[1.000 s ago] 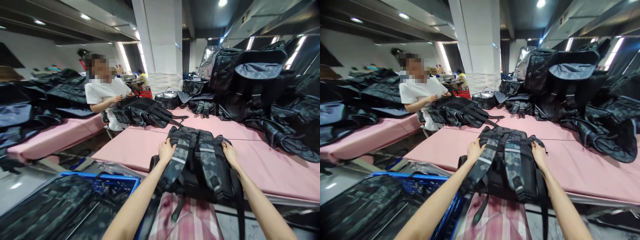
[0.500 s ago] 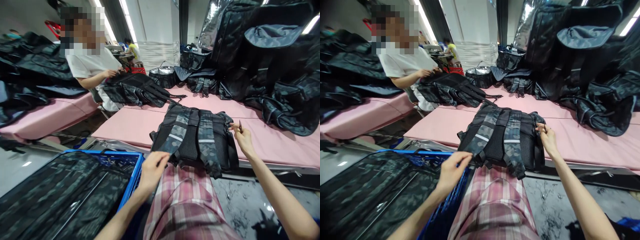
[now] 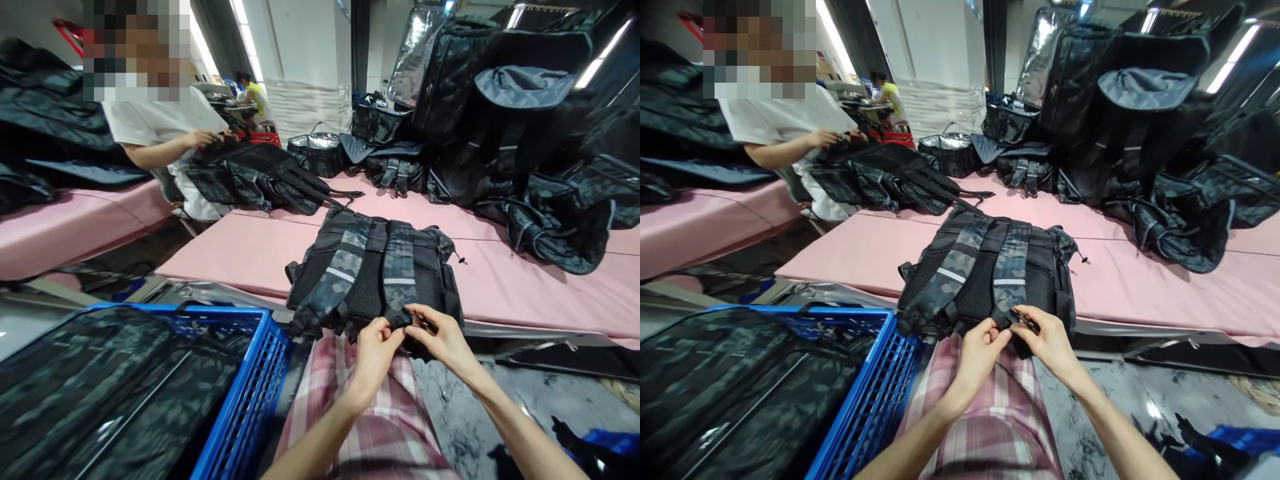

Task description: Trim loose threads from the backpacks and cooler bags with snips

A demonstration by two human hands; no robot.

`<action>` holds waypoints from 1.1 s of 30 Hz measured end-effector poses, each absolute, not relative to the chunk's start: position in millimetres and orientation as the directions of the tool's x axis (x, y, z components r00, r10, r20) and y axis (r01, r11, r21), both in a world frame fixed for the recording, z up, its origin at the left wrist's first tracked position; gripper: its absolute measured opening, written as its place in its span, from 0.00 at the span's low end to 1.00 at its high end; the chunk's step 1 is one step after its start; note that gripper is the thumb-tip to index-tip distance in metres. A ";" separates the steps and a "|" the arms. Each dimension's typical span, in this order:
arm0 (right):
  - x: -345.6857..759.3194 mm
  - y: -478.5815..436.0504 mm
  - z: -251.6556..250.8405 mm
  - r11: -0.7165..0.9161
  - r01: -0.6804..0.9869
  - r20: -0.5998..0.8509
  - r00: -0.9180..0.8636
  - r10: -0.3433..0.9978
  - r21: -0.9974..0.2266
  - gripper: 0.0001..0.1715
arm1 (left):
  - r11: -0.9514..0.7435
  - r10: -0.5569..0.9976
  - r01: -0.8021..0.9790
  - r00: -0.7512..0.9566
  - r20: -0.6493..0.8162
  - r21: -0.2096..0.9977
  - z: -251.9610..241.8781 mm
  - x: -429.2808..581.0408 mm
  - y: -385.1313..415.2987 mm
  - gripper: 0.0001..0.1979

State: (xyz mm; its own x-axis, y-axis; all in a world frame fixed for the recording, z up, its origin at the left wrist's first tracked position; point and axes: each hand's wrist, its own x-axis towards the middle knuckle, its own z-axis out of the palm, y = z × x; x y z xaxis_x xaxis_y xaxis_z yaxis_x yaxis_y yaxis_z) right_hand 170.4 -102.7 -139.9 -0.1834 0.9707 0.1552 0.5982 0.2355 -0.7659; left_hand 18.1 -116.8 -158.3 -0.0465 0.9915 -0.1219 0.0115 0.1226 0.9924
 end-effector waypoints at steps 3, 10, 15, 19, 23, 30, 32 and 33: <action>169.2 -105.3 -127.9 0.345 0.703 0.246 -0.243 0.938 -0.622 0.22 | 0.234 0.972 -0.255 0.077 -0.221 0.938 -149.1 7.0 -114.1 0.10; 161.4 -93.1 -117.8 0.697 0.681 0.542 -0.507 0.671 -0.225 0.09 | 0.229 0.973 -0.290 0.048 -0.224 0.929 -139.1 -11.1 -116.0 0.09; 160.9 -85.4 -121.0 0.695 0.651 0.518 -0.499 0.695 -0.305 0.08 | 0.196 0.980 -0.212 0.027 -0.195 0.957 -143.1 -11.9 -116.4 0.07; 162.5 -87.7 -117.6 0.688 0.645 0.513 -0.488 0.706 -0.333 0.08 | 0.193 0.981 -0.210 0.030 -0.191 0.958 -143.0 -13.2 -115.1 0.07; 157.7 -88.5 -117.5 0.748 0.633 0.528 -0.575 0.626 -0.198 0.08 | 0.157 0.988 -0.099 0.009 -0.157 0.983 -142.7 -13.7 -114.3 0.05; 154.5 -88.8 -119.3 0.717 0.645 0.535 -0.520 0.666 -0.265 0.08 | 0.189 0.982 -0.153 0.053 -0.183 0.970 -143.1 -14.1 -115.9 0.06; 152.6 -90.0 -119.5 0.739 0.634 0.538 -0.550 0.638 -0.228 0.08 | 0.181 0.983 -0.140 0.034 -0.178 0.973 -143.6 -14.2 -115.8 0.05; 151.4 -90.4 -119.9 0.747 0.633 0.541 -0.564 0.624 -0.201 0.08 | 0.179 0.984 -0.144 0.030 -0.177 0.973 -144.0 -14.5 -115.9 0.05</action>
